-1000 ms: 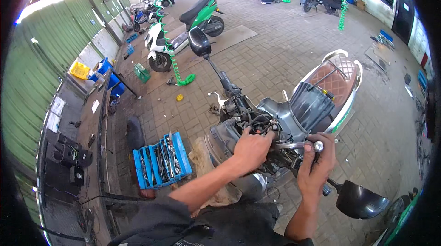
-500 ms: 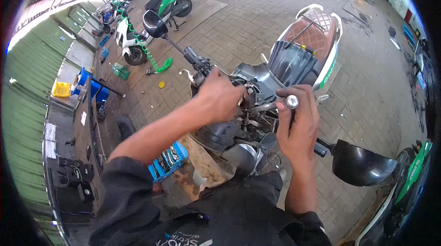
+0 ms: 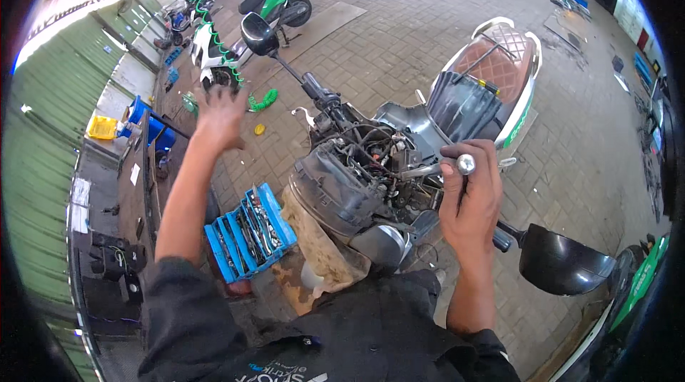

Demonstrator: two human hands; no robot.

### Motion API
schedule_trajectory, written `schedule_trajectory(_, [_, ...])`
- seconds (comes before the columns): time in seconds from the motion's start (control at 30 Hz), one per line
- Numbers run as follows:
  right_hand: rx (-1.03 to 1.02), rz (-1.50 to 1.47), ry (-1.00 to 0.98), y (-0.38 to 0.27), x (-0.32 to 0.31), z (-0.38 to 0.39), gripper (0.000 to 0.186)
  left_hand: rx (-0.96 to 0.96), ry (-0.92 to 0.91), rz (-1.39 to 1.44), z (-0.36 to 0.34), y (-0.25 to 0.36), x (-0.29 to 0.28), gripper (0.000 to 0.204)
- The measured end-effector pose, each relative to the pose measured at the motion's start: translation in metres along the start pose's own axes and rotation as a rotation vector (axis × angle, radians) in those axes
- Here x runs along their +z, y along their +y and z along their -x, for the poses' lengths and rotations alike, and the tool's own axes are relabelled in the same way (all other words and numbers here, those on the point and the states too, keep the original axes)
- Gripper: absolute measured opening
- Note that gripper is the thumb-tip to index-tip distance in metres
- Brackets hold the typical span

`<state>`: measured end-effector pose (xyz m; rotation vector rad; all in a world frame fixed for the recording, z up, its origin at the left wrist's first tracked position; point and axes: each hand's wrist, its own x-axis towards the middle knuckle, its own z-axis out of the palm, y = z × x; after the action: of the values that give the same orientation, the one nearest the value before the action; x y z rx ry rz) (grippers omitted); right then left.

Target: The person uses a T-handle socket wrench and a combination wrench to loosen and remove components from the handlebar assembly of a scooter, then handles various wires and connectors in the exposed front section.

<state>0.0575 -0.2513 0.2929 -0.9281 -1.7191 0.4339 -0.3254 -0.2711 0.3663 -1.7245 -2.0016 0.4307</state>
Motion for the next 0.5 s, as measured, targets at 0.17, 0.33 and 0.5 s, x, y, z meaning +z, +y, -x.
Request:
schedule_trajectory(0.17, [0.023,0.037,0.005,0.008,-0.005,0.000,0.014,0.520,0.028,0.837,0.008,0.126,-0.027,0.065])
schedule_trajectory(0.33, [0.000,0.005,-0.002,0.006,-0.003,0.000,0.016,0.461,0.136,0.802,0.014,0.203,-0.014,0.057])
schedule_trajectory(0.5, [-0.006,0.012,0.009,0.007,-0.002,0.001,0.020,0.377,0.181,0.746,0.019,0.213,-0.005,0.045])
